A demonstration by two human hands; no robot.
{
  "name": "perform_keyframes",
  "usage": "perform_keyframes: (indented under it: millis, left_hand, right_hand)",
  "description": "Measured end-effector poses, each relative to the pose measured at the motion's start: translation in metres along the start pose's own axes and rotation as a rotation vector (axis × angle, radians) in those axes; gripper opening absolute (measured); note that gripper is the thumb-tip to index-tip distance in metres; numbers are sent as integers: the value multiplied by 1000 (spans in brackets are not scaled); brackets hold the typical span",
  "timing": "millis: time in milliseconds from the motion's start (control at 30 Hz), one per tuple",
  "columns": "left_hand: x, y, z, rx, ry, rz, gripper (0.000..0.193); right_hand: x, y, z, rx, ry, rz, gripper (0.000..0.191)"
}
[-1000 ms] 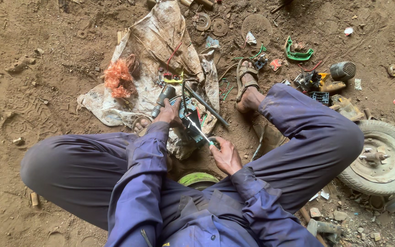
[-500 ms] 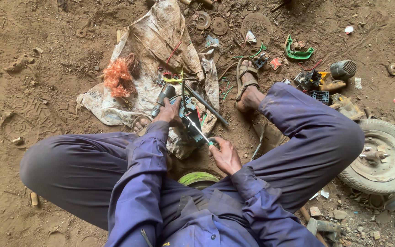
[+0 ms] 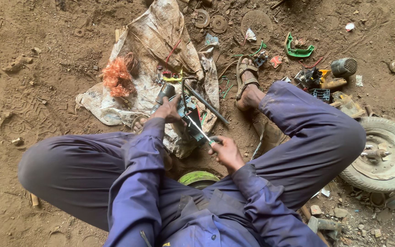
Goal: The person sits on the ground and disassembles a power tool. They handle a cylindrical motor component, use a screwdriver to unscrew parts, remove the housing, and work on the tool body resting on their lap.
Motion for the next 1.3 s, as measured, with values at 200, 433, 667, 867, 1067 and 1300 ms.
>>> perform_keyframes:
  millis: [200,433,667,867,1067,1300]
  left_hand:
    - [-10,2,-5,67,-110,46,97]
    - [-27,16,1,137,-136,430,56]
    - [-5,49,23,318,489,467,35]
    - [-7,53,3,11,-305,497,47]
    - [-6,38,16,-114,-214,659,49]
    - [-6,48,-1,-26,-202,647,50]
  right_hand:
    - [5,-21,-35,-615,-843,272,30]
    - [-10,4,-32,-419,-794,204,30]
    - [6,-4,-34,-549,-750,148,29]
    - [0,-22,-35,-455,-672,134,32]
    - [-8,-29,-30,-439,-637,141,34]
    - [-11,-24,-25,-234,-543,85,32]
Point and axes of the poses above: each hand's wrist, its own y-axis towards the middle knuckle, its own x-axis out of the palm, z = x × y, the point moved 6 cm from there along y, towards the middle knuckle, and after that the axes turned 14 degrees about y, right-handed, at the moved point
